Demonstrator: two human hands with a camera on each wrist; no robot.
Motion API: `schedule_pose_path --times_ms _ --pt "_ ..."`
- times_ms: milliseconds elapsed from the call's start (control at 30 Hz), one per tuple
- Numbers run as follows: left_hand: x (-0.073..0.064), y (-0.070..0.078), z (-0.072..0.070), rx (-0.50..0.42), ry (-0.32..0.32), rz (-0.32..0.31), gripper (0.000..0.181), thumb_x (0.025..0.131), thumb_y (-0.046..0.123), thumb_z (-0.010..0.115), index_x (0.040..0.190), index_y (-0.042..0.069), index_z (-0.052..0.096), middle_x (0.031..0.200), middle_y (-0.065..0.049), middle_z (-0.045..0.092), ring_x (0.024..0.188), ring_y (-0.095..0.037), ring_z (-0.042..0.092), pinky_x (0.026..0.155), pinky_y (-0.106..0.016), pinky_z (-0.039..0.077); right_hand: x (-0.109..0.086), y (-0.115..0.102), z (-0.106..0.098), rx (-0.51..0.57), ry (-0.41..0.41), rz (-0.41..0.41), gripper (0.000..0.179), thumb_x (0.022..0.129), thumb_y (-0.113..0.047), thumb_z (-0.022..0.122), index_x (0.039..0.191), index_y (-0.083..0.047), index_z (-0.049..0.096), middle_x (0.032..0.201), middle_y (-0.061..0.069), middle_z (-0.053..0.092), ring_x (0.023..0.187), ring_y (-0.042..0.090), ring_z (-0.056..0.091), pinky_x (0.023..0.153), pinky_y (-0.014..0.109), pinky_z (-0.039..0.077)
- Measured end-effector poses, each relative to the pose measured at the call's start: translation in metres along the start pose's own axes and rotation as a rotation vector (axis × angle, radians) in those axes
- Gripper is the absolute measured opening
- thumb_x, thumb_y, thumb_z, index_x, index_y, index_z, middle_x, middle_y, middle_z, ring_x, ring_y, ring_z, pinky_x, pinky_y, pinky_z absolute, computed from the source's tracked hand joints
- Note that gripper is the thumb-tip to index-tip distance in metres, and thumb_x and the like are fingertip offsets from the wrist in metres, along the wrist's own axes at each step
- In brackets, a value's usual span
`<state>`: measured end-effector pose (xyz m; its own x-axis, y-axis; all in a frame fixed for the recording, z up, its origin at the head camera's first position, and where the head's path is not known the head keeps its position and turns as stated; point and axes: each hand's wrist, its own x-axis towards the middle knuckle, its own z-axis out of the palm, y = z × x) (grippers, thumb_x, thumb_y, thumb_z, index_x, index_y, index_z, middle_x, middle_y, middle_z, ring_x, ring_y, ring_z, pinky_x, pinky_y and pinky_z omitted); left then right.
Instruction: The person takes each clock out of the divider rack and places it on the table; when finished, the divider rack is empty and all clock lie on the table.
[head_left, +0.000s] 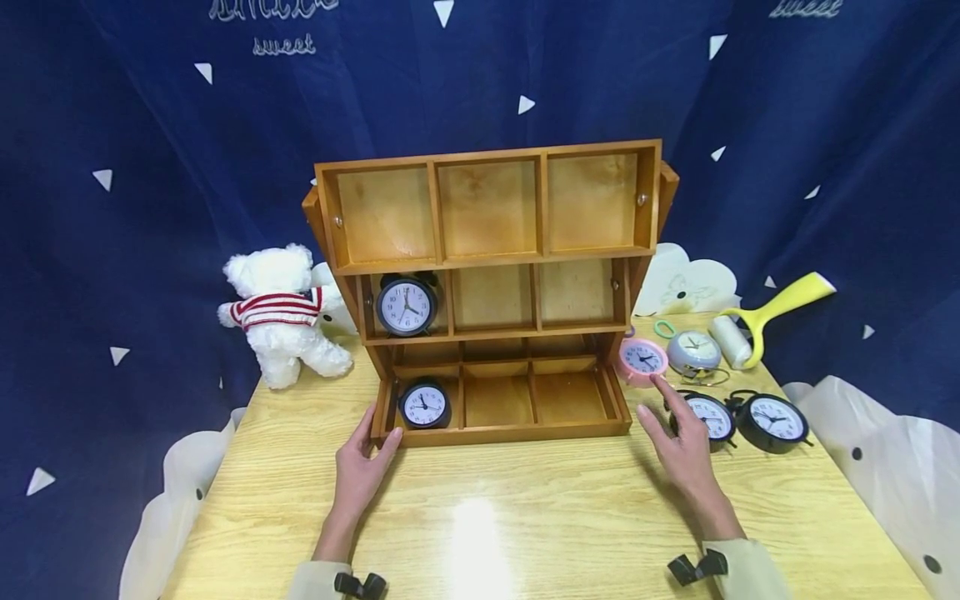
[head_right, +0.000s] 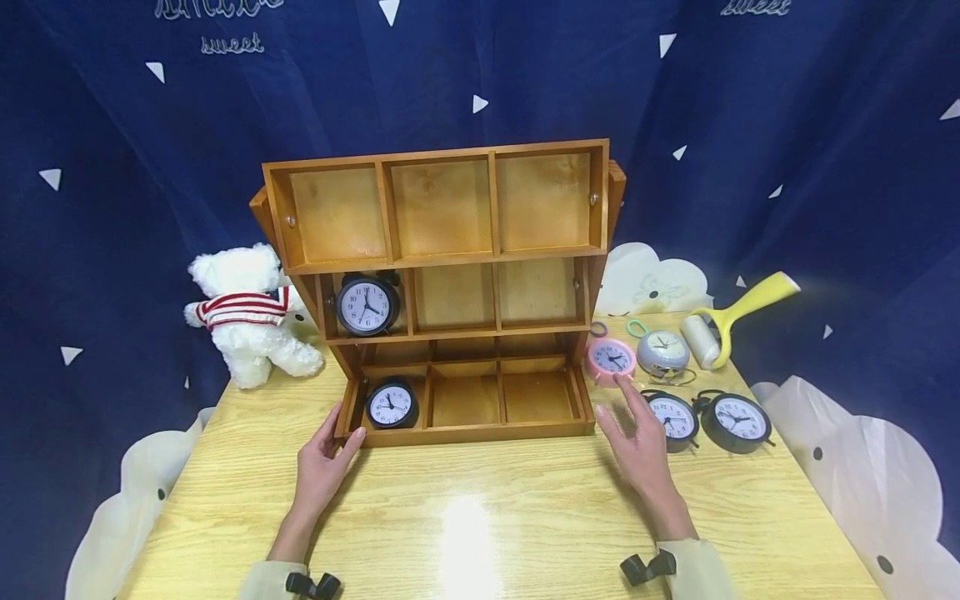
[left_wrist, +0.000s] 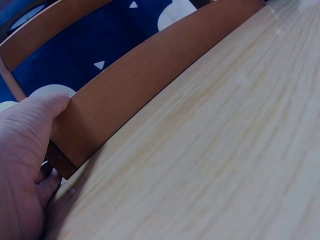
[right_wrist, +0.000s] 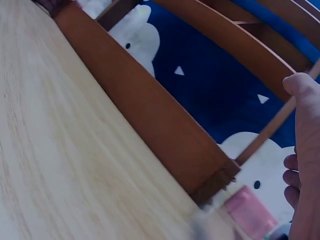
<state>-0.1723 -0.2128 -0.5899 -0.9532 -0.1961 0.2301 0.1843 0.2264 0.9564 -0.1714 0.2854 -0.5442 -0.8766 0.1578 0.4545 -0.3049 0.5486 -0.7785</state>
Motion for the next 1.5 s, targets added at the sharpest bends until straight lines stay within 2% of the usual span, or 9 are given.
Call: schedule_pose_path --times_ms 133,300,367,567,800,1067,1200,1333,1500 --pt "0.000 0.001 -0.001 0.009 0.008 -0.007 0.071 0.095 0.018 0.080 0.156 0.005 0.047 0.151 -0.021 0.054 0.136 -0.031 0.055 0.107 -0.013 0.043 0.001 0.002 0.013 0.011 -0.070 0.020 0.062 0.098 -0.015 0.073 0.155 -0.009 0.050 0.156 0.015 0.052 0.143 0.009 0.043 0.113 0.007 0.030" --pt "0.000 0.003 -0.002 0.005 0.005 0.010 0.071 0.095 0.018 0.080 0.156 0.005 0.047 0.151 -0.021 0.054 0.136 -0.033 0.055 0.108 -0.013 0.044 0.000 0.009 0.027 0.041 -0.135 0.044 0.068 0.097 -0.016 0.076 0.158 -0.009 0.047 0.159 0.016 0.049 0.145 0.036 0.045 0.111 0.003 0.029" --pt "0.000 0.002 -0.002 0.009 -0.002 0.012 0.071 0.096 0.018 0.079 0.157 0.004 0.046 0.152 -0.021 0.053 0.137 -0.033 0.055 0.108 -0.013 0.043 0.000 0.012 0.030 0.081 -0.161 0.061 0.070 0.097 -0.015 0.076 0.159 -0.008 0.044 0.161 0.018 0.045 0.146 0.041 0.042 0.110 0.002 0.029" --pt "-0.001 0.004 0.000 0.007 -0.012 0.007 0.072 0.096 0.019 0.080 0.157 0.003 0.045 0.153 -0.020 0.052 0.137 -0.031 0.054 0.107 -0.013 0.044 -0.001 0.019 0.039 0.122 -0.223 0.134 0.077 0.097 -0.022 0.077 0.163 -0.014 0.037 0.168 0.012 0.034 0.154 0.035 0.031 0.116 0.006 0.025" --pt "0.000 0.003 -0.001 0.011 -0.003 0.011 0.071 0.096 0.017 0.079 0.157 0.003 0.045 0.154 -0.021 0.051 0.137 -0.032 0.053 0.107 -0.013 0.044 -0.001 0.025 0.046 0.106 -0.212 0.161 0.080 0.097 -0.025 0.078 0.164 -0.020 0.035 0.169 0.003 0.034 0.154 0.031 0.031 0.120 0.013 0.026" --pt "0.000 0.004 -0.004 0.008 0.001 -0.013 0.072 0.096 0.021 0.080 0.158 0.006 0.045 0.155 -0.017 0.051 0.139 -0.028 0.052 0.109 -0.013 0.042 0.002 0.023 0.050 0.158 -0.198 0.135 0.078 0.096 -0.017 0.078 0.163 -0.018 0.038 0.167 0.010 0.037 0.152 0.038 0.033 0.110 0.001 0.026" --pt "0.001 0.004 -0.005 0.011 0.006 -0.004 0.072 0.096 0.020 0.080 0.157 0.006 0.046 0.155 -0.018 0.051 0.139 -0.030 0.053 0.109 -0.013 0.042 0.002 0.023 0.050 0.203 -0.202 0.130 0.079 0.095 -0.013 0.079 0.163 -0.015 0.038 0.167 0.014 0.036 0.150 0.041 0.034 0.109 0.001 0.028" --pt "0.001 0.003 -0.003 0.016 0.015 -0.012 0.071 0.095 0.019 0.080 0.156 0.005 0.047 0.153 -0.020 0.052 0.137 -0.034 0.054 0.109 -0.018 0.043 0.000 0.022 0.048 0.231 -0.208 0.166 0.080 0.094 -0.015 0.081 0.162 -0.015 0.039 0.167 0.012 0.036 0.150 0.037 0.036 0.108 0.001 0.031" --pt "0.000 0.007 0.002 -0.009 0.049 -0.045 0.070 0.093 0.015 0.082 0.153 0.000 0.049 0.152 -0.023 0.052 0.139 -0.037 0.052 0.113 -0.030 0.042 -0.002 0.024 0.044 0.200 -0.218 0.205 0.080 0.094 -0.018 0.081 0.162 -0.013 0.039 0.166 0.015 0.037 0.149 0.040 0.036 0.105 0.000 0.032"
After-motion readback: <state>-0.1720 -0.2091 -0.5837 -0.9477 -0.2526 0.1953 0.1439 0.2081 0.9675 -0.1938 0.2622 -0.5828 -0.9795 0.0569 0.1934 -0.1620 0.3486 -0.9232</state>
